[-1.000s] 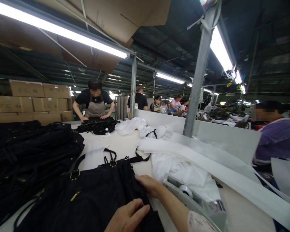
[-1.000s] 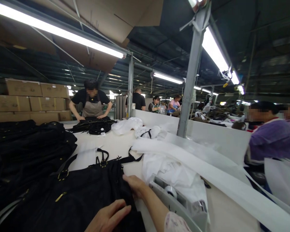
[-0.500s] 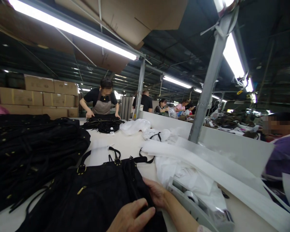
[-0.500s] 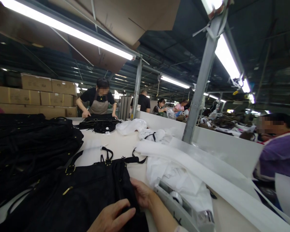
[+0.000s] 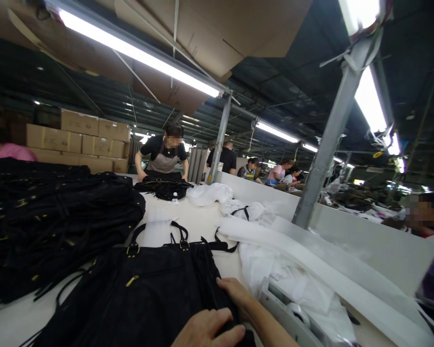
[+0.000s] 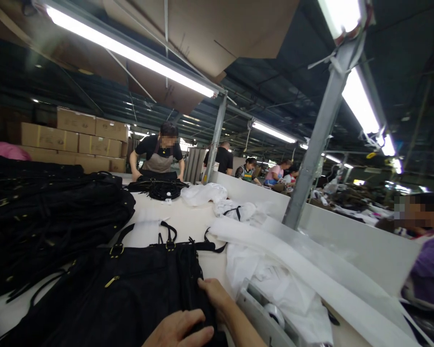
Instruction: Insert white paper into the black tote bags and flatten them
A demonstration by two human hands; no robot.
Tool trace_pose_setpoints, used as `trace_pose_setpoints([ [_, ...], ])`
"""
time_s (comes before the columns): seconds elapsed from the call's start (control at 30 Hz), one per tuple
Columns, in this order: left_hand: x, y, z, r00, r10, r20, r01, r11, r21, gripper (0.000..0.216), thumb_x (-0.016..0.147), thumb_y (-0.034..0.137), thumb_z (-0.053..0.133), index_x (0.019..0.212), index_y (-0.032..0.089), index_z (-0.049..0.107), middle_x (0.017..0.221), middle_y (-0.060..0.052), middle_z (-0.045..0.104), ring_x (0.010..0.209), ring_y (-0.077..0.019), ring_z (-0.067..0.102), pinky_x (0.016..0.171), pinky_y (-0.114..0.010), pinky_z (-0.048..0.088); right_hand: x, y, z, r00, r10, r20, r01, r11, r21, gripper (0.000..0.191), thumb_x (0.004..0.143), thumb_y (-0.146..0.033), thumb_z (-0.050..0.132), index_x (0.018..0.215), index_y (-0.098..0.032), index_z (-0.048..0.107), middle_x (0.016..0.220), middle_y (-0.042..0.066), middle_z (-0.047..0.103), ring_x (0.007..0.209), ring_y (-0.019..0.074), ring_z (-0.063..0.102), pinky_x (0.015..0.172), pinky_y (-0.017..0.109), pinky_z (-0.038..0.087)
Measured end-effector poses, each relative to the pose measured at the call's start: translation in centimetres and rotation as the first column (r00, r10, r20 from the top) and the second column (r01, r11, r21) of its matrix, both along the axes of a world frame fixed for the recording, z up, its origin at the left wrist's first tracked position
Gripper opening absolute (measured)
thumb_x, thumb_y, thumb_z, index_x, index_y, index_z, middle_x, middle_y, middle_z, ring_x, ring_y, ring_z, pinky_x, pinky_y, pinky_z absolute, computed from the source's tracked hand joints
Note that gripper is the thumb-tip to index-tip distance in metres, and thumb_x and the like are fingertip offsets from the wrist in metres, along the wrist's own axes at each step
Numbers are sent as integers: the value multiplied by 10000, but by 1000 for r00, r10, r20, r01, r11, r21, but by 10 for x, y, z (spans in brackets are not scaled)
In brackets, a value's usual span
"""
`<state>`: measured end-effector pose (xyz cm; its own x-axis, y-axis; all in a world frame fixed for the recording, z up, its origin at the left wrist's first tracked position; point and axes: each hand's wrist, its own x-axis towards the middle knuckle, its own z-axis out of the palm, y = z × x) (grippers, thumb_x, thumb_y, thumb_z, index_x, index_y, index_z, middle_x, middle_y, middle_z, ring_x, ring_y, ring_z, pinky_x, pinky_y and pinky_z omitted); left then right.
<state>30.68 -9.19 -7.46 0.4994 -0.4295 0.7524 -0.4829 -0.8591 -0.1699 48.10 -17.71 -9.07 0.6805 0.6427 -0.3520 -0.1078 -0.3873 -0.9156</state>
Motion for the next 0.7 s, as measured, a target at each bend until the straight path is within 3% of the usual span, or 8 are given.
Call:
trace_pose_setpoints([
  [0.13, 2, -2, 3, 1000, 22, 11, -23, 999, 42, 247, 1028, 204, 370, 1245, 207, 489, 1045, -14, 666, 666, -124, 539, 578, -281, 390, 5, 3, 8, 998, 59, -28, -62, 993, -96, 273, 827, -357, 453, 665, -178, 581, 565, 29, 598, 569, 190, 595, 619, 305, 480],
  [0.3, 5, -1, 2, 1000, 13, 5, -14, 998, 59, 242, 1030, 228, 394, 1244, 193, 501, 1097, -3, 676, 679, -126, 529, 583, -294, 366, 17, 23, 18, 982, 31, 188, 9, 979, -205, 186, 880, -295, 593, 752, -162, 562, 573, -70, 510, 509, 98, 498, 545, 236, 431],
  [0.47, 8, 0, 1, 995, -7, -100, 16, 996, 89, 261, 1021, 220, 404, 1268, 199, 486, 1086, -17, 685, 697, -131, 557, 642, -285, 412, 19, 42, 18, 916, 76, 394, 64, 942, -330, 223, 887, -344, 642, 798, -141, 611, 808, -4, 640, 763, 144, 618, 725, 312, 509],
  [0.6, 2, 1, -4, 953, -37, -301, 31, 999, -25, 566, 890, 151, 551, 1410, 212, 334, 1336, -87, 562, 984, -192, 597, 837, -308, 486, 17, 44, 15, 861, 70, 503, 131, 926, -354, 161, 852, -298, 670, 889, -151, 616, 1003, 46, 649, 996, 199, 600, 900, 395, 462],
  [0.7, -7, 4, -18, 919, -18, -394, -82, 968, -236, 866, 717, 114, 660, 1457, 214, 223, 1479, -148, 377, 1255, -284, 479, 1021, -390, 460, 13, 28, 19, 898, 98, 429, 67, 933, -353, 208, 865, -340, 611, 800, -143, 613, 820, 27, 643, 876, 197, 617, 792, 336, 473],
])
